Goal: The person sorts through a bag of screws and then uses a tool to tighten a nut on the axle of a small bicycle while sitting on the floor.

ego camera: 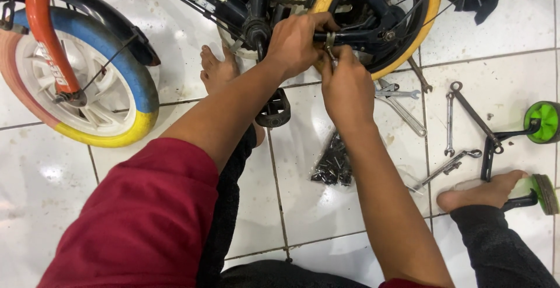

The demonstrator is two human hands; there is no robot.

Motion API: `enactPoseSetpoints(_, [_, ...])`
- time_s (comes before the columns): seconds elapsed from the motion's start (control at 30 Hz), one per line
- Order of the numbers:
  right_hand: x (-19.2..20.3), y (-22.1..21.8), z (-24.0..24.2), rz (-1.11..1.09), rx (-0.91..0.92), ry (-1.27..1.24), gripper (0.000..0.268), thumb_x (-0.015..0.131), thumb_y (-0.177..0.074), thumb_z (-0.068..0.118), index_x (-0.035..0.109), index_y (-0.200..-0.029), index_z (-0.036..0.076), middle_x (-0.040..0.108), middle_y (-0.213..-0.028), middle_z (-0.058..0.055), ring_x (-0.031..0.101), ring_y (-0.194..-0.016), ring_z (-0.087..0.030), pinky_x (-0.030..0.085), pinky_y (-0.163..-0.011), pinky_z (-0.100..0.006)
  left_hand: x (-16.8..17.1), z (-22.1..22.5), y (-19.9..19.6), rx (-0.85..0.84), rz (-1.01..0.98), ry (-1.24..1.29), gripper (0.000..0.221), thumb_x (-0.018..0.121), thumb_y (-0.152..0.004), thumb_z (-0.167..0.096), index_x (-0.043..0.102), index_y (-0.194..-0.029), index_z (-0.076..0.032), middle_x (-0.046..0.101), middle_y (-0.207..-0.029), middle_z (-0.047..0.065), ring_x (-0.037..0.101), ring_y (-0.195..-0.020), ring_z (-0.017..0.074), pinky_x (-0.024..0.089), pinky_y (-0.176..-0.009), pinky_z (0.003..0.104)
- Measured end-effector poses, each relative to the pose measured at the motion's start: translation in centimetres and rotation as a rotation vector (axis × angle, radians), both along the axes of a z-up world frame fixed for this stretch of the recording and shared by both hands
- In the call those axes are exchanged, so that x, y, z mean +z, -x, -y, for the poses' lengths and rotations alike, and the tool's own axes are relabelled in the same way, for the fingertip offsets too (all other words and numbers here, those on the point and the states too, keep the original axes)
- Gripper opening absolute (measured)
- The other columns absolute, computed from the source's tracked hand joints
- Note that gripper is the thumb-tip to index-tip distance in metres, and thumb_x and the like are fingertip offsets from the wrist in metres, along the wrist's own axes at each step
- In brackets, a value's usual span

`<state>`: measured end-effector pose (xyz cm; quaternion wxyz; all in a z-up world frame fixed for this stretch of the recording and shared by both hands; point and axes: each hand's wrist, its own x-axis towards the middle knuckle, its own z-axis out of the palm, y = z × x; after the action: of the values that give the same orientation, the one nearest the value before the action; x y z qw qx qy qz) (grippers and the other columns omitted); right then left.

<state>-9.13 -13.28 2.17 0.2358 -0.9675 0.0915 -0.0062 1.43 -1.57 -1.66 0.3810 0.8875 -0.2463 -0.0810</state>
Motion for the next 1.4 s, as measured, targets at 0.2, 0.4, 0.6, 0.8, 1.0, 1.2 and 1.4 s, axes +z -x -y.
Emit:
enactPoseSetpoints(0.2, [-1.7, -1.2, 1.3, -0.035, 0.18, 0.357, 0.027, 0.066, -0.102, 0.023, 0.051, -0.111, 0.003, 0.067, -0.092, -0.02, 0.067, -0.07, -0.051, 0.049, -0.052, -0.062, -0.3, 0.0, -0.2, 0.014, -0.019, -0.011, 0.05, 0.075, -0.063, -0.003, 0.074, -0.107, -0.027, 0.079, -0.101, 0.002, 0.072, -0.089, 0.0272, 0.054, -0.07, 0.044])
enactPoseSetpoints(0.4, [-0.7, -2.0, 0.6, -0.165, 0.097, 0.236, 0.032, 0.064, -0.101, 0.025, 0.051, -0.116, 0.0, 0.068, -0.098, -0.026, 0.065, -0.079, -0.055, 0.049, -0.06, -0.065, -0.3, 0.1, 0.0, 0.041, 0.02, 0.036, 0.042, 0.076, -0.067, -0.006, 0.075, -0.105, -0.024, 0.08, -0.1, 0.004, 0.073, -0.088, 0.0283, 0.056, -0.067, 0.045])
enactPoseSetpoints(0.6, [-1.2, -1.8, 0.0, -0.057, -0.299, -0.364, 0.015, 0.057, -0.097, 0.02, 0.062, -0.105, 0.008, 0.073, -0.098, -0.013, 0.07, -0.09, -0.03, 0.053, -0.07, -0.043, -0.5, 0.5, 0.1, 0.041, -0.001, 0.037, 0.045, 0.072, -0.065, -0.006, 0.075, -0.105, -0.026, 0.08, -0.102, 0.001, 0.072, -0.093, 0.0267, 0.054, -0.07, 0.046])
enactPoseSetpoints(0.8, [-0.6, -2.1, -1.0, -0.103, -0.813, -1.378, 0.013, 0.059, -0.095, 0.008, 0.061, -0.083, 0.008, 0.047, -0.066, -0.002, 0.027, -0.045, -0.008, 0.018, -0.042, -0.025, 1.2, 0.2, 0.5, 0.056, -0.052, -0.033, 0.041, 0.088, -0.07, -0.016, 0.075, -0.107, -0.028, 0.078, -0.114, 0.002, 0.072, -0.098, 0.0265, 0.054, -0.073, 0.044])
enactPoseSetpoints(1.0, [-2.8, -0.8, 0.6, 0.097, -0.308, -0.435, 0.018, 0.064, -0.095, 0.023, 0.073, -0.103, 0.009, 0.079, -0.096, -0.007, 0.076, -0.094, -0.024, 0.058, -0.077, -0.034, 0.9, 0.2, 0.2, 0.049, -0.035, -0.004, 0.04, 0.08, -0.067, -0.011, 0.074, -0.103, -0.028, 0.08, -0.101, -0.002, 0.073, -0.087, 0.0239, 0.053, -0.068, 0.043])
enactPoseSetpoints(1.2, [-4.4, -1.0, -0.2, 0.092, -0.005, 0.402, 0.026, 0.064, -0.102, 0.023, 0.048, -0.108, 0.004, 0.069, -0.072, -0.014, 0.071, -0.06, -0.038, 0.054, -0.045, -0.047, 1.0, 0.2, 0.2, 0.057, -0.078, -0.032, 0.044, 0.074, -0.066, -0.009, 0.073, -0.104, -0.03, 0.078, -0.095, -0.001, 0.069, -0.081, 0.0276, 0.05, -0.065, 0.045])
enactPoseSetpoints(1.4, [-3.4, -4.3, 2.1, -0.238, -0.235, -0.194, 0.035, 0.056, -0.101, 0.034, 0.068, -0.104, 0.001, 0.073, -0.086, -0.019, 0.075, -0.09, -0.038, 0.061, -0.07, -0.047, 2.7, -0.6, 0.2, -0.021, -0.209, 0.043, 0.041, 0.076, -0.082, -0.005, 0.069, -0.118, -0.023, 0.078, -0.109, 0.009, 0.073, -0.103, 0.035, 0.058, -0.087, 0.047])
